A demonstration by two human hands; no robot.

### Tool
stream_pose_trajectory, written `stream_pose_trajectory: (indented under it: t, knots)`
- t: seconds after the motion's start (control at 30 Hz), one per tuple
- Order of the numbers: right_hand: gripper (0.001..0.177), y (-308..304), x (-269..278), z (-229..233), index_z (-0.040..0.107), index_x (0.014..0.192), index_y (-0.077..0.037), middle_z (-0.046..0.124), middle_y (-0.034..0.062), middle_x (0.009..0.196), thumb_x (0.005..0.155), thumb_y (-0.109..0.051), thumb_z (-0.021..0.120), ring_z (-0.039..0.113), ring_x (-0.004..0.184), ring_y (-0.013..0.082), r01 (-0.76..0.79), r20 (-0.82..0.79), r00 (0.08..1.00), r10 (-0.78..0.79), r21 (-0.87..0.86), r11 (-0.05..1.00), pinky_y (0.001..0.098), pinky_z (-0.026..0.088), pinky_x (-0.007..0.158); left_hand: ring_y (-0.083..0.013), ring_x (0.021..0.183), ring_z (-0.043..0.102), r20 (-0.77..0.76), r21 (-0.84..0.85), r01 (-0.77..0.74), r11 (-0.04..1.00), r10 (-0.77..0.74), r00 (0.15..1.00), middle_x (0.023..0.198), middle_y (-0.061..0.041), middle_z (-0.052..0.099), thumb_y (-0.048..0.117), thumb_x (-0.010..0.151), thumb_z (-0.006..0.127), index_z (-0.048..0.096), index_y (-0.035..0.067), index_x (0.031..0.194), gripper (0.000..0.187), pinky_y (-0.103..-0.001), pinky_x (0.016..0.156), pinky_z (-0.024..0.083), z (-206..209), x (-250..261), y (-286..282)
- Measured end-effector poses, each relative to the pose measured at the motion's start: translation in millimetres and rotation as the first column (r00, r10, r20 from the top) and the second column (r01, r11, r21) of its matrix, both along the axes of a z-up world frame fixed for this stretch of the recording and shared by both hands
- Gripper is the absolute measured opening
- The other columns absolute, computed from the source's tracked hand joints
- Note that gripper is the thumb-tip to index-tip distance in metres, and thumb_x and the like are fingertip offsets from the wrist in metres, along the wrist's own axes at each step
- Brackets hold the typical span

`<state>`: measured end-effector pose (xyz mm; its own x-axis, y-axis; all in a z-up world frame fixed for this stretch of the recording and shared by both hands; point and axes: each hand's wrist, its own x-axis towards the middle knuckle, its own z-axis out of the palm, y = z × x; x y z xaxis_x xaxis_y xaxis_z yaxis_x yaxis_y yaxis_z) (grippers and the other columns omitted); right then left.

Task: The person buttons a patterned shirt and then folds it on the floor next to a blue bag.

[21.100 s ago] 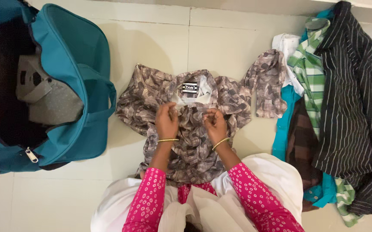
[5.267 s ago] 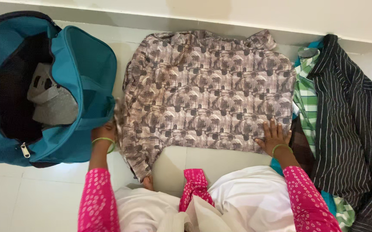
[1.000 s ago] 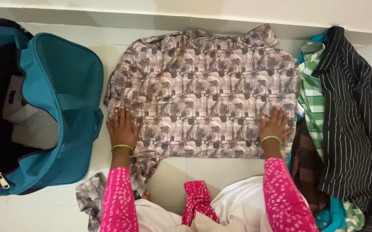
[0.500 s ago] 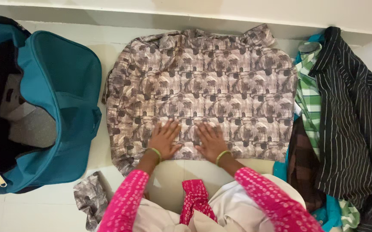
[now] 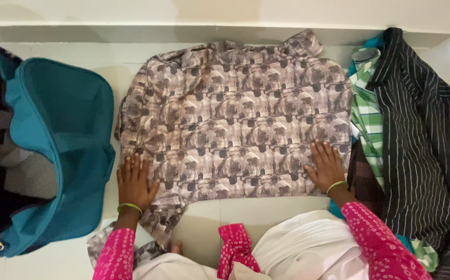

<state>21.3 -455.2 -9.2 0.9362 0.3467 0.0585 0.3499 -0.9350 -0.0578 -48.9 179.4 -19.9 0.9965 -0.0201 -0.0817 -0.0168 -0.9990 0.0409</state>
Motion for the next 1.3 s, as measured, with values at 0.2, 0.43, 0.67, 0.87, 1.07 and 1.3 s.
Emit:
stream_pose_trajectory:
  t: [0.2, 0.43, 0.67, 0.87, 1.07, 1.3]
  knots:
    - [0.077, 1, 8, 4, 0.034, 0.155, -0.005, 0.033, 0.0152, 0.163, 0.092, -0.046, 0.051, 0.026, 0.152, 0.0342, 0.0, 0.009, 1.0, 0.0, 0.004, 1.0, 0.052, 0.017, 0.124, -0.0336, 0.157, 0.009, 0.049, -0.046, -0.005, 0.999, 0.007, 0.999, 0.169, -0.011, 0.017, 0.05, 0.084, 0.055, 0.028, 0.016, 0.158, 0.086, -0.059, 0.124, 0.01, 4, 6, -4]
    - [0.076, 1, 8, 5, 0.033, 0.155, -0.006, 0.031, 0.0142, 0.164, 0.092, -0.045, 0.05, 0.025, 0.152, 0.0339, -0.013, 0.02, 1.0, 0.013, 0.008, 1.0, 0.0522, 0.016, 0.123, -0.0333, 0.157, 0.011, 0.121, -0.045, 0.007, 0.999, -0.002, 0.993, 0.168, -0.012, 0.019, 0.052, 0.09, 0.05, 0.031, 0.015, 0.156, 0.078, -0.06, 0.125, 0.008, 5, 5, -6]
    - [0.076, 0, 7, 2, 0.031, 0.156, -0.007, 0.029, 0.0129, 0.164, 0.093, -0.046, 0.049, 0.025, 0.152, 0.033, -0.012, 0.028, 1.0, 0.012, -0.001, 1.0, 0.0523, 0.016, 0.124, -0.0342, 0.157, 0.01, 0.146, -0.107, 0.009, 0.994, 0.006, 0.989, 0.169, -0.012, 0.017, 0.052, 0.088, 0.05, 0.031, 0.014, 0.157, 0.081, -0.061, 0.124, 0.006, 5, 3, -7]
    - [0.075, 3, 0, 0, 0.03, 0.156, -0.007, 0.026, 0.0119, 0.166, 0.093, -0.044, 0.047, 0.022, 0.153, 0.032, -0.016, 0.015, 1.0, 0.017, -0.022, 1.0, 0.0527, 0.014, 0.124, -0.0347, 0.157, 0.006, 0.021, -0.006, -0.071, 0.997, 0.071, 0.997, 0.169, -0.012, 0.012, 0.054, 0.087, 0.052, 0.025, 0.017, 0.158, 0.084, -0.062, 0.122, 0.006, -2, -15, -7]
    - [0.078, 5, -21, 0, 0.026, 0.155, -0.007, 0.021, 0.014, 0.165, 0.091, -0.046, 0.046, 0.016, 0.153, 0.0335, -0.058, -0.028, 0.998, 0.058, -0.022, 0.998, 0.0536, 0.011, 0.122, -0.0356, 0.155, 0.003, 0.076, -0.104, -0.036, 0.994, 0.044, 0.996, 0.167, -0.014, 0.009, 0.055, 0.085, 0.049, 0.02, 0.014, 0.157, 0.087, -0.063, 0.119, 0.004, -6, -43, 1]
    - [0.083, 30, -10, 17, 0.021, 0.16, -0.009, 0.015, 0.0103, 0.165, 0.094, -0.055, 0.042, 0.013, 0.153, 0.0295, 0.023, -0.223, 0.971, -0.08, -0.246, 0.969, 0.0542, 0.006, 0.122, -0.035, 0.152, 0.017, -0.094, 0.022, -0.146, 0.989, 0.148, 0.984, 0.162, -0.019, 0.024, 0.055, 0.091, 0.054, 0.033, 0.008, 0.154, 0.081, -0.061, 0.122, 0.009, 44, -11, -27]
